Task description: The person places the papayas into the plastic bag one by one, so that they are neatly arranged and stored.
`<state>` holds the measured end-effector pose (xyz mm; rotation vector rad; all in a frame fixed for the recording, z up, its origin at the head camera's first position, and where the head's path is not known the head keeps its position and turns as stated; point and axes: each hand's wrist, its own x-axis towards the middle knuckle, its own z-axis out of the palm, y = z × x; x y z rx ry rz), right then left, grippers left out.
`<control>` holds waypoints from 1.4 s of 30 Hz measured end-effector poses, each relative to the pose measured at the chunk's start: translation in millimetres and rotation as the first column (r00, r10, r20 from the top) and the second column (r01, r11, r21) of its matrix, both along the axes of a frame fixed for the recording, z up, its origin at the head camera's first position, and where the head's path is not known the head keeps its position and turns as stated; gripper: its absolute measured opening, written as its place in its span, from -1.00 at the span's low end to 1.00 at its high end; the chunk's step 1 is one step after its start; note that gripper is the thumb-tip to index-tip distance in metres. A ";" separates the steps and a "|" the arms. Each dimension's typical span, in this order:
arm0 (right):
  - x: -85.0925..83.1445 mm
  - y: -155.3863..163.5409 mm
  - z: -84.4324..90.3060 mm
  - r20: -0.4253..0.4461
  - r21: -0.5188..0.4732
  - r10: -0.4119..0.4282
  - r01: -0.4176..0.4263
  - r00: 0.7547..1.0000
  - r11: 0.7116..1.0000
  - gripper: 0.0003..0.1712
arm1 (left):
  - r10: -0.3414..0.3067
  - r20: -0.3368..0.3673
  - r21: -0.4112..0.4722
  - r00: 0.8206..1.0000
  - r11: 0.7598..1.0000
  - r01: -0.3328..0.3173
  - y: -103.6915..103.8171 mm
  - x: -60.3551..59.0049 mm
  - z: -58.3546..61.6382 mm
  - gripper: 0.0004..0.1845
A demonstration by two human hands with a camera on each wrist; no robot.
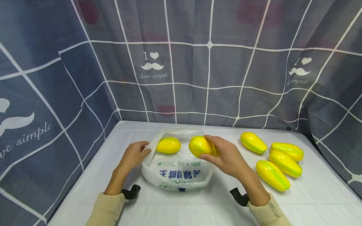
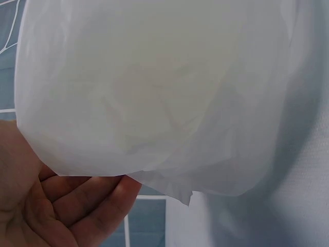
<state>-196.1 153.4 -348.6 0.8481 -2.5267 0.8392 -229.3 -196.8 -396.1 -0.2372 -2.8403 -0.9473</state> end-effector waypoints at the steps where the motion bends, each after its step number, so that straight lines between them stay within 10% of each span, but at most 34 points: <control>1: -0.9 -3.5 1.4 -0.003 0.004 0.007 -0.007 1.000 1.000 -0.26 | 0.001 0.002 0.000 1.000 1.000 -0.001 -0.1 -0.2 0.3 -0.65; 22: -15.1 -67.2 10.0 -0.036 0.051 0.133 -0.131 0.990 0.990 -0.28 | -0.010 0.006 -0.004 1.000 1.000 0.010 1.6 0.1 3.1 -0.66; 42: -39.0 -112.8 -31.9 0.227 0.053 0.065 -0.079 0.972 0.995 -0.29 | -0.028 -0.020 -0.007 0.999 1.000 0.028 1.6 0.1 0.4 -0.70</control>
